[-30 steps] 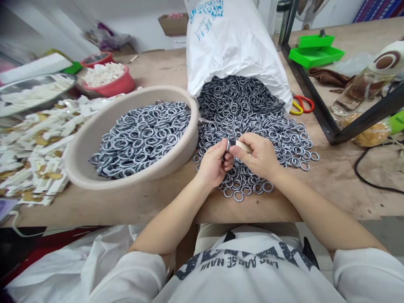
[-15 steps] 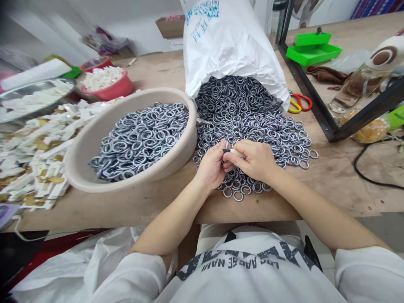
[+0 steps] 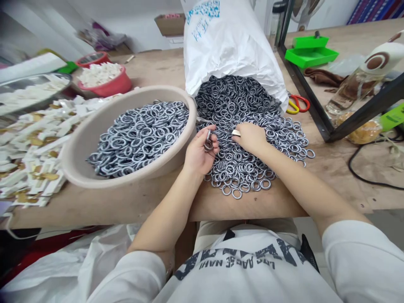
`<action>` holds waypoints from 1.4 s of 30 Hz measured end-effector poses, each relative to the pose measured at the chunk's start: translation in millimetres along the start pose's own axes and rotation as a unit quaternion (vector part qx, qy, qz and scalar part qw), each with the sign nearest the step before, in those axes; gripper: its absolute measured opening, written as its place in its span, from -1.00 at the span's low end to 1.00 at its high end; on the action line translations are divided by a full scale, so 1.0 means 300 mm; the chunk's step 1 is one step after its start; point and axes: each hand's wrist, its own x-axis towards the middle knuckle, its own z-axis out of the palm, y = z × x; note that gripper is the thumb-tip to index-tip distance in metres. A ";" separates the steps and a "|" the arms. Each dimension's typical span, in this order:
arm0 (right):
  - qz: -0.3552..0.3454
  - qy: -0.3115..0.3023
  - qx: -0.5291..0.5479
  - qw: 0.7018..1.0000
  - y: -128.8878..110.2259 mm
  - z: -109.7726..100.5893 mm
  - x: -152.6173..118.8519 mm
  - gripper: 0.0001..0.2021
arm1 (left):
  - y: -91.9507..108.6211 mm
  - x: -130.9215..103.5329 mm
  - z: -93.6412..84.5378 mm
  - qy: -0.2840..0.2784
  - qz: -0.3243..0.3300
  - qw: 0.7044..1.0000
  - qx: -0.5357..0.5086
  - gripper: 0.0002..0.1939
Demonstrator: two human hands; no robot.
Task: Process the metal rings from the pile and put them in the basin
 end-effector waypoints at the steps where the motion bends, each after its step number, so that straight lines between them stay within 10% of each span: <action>1: 0.001 -0.002 -0.018 1.000 -0.004 0.008 0.016 -0.72 | 0.003 0.007 -0.005 0.019 -0.011 1.000 -0.011 -0.82; 8: -0.008 -0.006 0.188 0.982 0.044 -0.036 0.013 -0.76 | -0.011 0.008 -0.002 0.048 -0.019 0.997 0.048 -0.75; 14: -0.002 -0.057 0.627 0.777 -0.028 -0.068 -0.138 -0.69 | -0.082 -0.034 0.032 -0.051 0.032 0.991 0.122 -0.61; 20: -0.013 -0.036 0.705 0.708 -0.100 -0.026 -0.187 -0.71 | -0.101 -0.051 0.047 -0.042 0.072 0.991 0.103 -0.62; 26: -0.019 0.065 0.666 0.743 -0.090 -0.034 -0.186 -0.70 | -0.072 -0.068 0.061 -0.099 -0.053 0.993 0.019 -0.55; 35: -0.020 0.033 0.632 0.774 -0.065 -0.034 -0.171 -0.74 | -0.086 -0.075 0.065 -0.118 -0.079 0.989 0.052 -0.52; 42: -0.118 0.114 0.351 0.922 -0.047 -0.111 -0.211 -0.74 | -0.078 -0.073 0.065 -0.118 -0.030 0.991 0.049 -0.48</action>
